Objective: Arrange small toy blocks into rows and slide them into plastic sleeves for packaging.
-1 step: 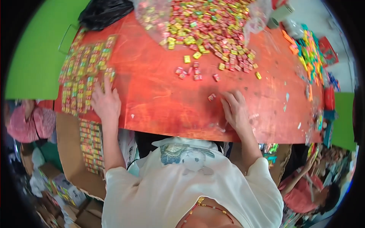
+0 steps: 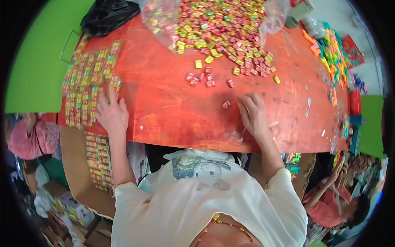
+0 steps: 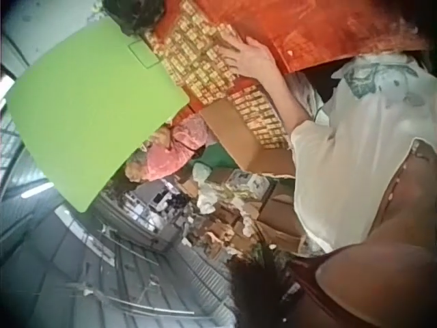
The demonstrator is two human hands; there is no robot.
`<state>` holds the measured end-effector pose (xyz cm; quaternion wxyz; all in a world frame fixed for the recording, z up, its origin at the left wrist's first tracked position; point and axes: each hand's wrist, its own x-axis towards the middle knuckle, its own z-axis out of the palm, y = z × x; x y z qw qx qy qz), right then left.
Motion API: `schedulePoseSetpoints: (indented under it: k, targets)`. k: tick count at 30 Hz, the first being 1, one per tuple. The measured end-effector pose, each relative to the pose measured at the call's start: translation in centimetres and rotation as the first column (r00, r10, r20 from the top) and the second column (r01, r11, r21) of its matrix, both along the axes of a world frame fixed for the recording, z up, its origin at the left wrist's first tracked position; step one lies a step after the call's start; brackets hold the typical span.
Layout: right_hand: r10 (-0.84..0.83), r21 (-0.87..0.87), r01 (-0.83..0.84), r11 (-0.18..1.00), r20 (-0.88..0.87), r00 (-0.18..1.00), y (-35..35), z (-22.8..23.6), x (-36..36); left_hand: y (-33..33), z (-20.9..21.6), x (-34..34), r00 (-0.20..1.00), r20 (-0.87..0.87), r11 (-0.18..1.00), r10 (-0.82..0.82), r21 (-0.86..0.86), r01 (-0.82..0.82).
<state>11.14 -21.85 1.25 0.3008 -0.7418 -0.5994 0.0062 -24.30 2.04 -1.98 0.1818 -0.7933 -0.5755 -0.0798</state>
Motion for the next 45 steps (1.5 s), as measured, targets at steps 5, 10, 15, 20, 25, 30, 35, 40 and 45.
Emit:
schedulePoseSetpoints:
  k: [5,10,15,20,25,30,35,40,45]
  targets:
    - [-0.073,0.001,0.073,0.997,0.123,0.99,3.0,-0.3,3.8,-1.2,2.8,3.4,0.927,0.253,0.961,-0.277,0.052,0.273]
    - [-0.101,0.066,0.087,0.994,0.252,0.962,9.6,-2.5,7.1,-1.7,2.9,11.4,0.729,0.383,0.777,-0.567,-0.046,0.628]
    - [-0.213,0.009,0.226,0.974,0.374,0.903,16.4,-3.5,5.3,2.6,0.8,21.6,0.619,0.485,0.666,-0.617,-0.098,0.74]
    - [0.022,0.022,-0.03,0.999,0.294,0.956,14.7,-3.7,3.2,1.0,0.5,24.0,0.598,0.375,0.602,-0.708,-0.123,0.789]
    - [0.262,-0.031,-0.261,0.965,0.212,0.942,8.9,-1.8,3.4,-1.9,0.3,17.7,0.459,0.472,0.481,-0.752,-0.083,0.873]
    - [0.199,-0.048,-0.194,0.98,0.192,0.961,6.9,-0.7,2.9,-1.7,1.3,12.6,0.53,0.622,0.611,-0.576,-0.103,0.785]
    - [0.24,-0.09,-0.225,0.97,0.234,0.942,7.4,0.8,-1.0,-1.9,3.6,11.7,0.706,0.456,0.629,-0.543,-0.337,0.701]
    - [0.23,-0.135,-0.195,0.971,0.323,0.918,7.4,0.6,-3.9,-3.8,4.2,11.9,0.735,0.343,0.64,-0.584,-0.362,0.677]
    - [0.207,-0.155,-0.165,0.974,0.314,0.927,6.7,-0.5,-4.9,-6.2,2.1,12.6,0.661,0.371,0.639,-0.652,-0.2,0.743]
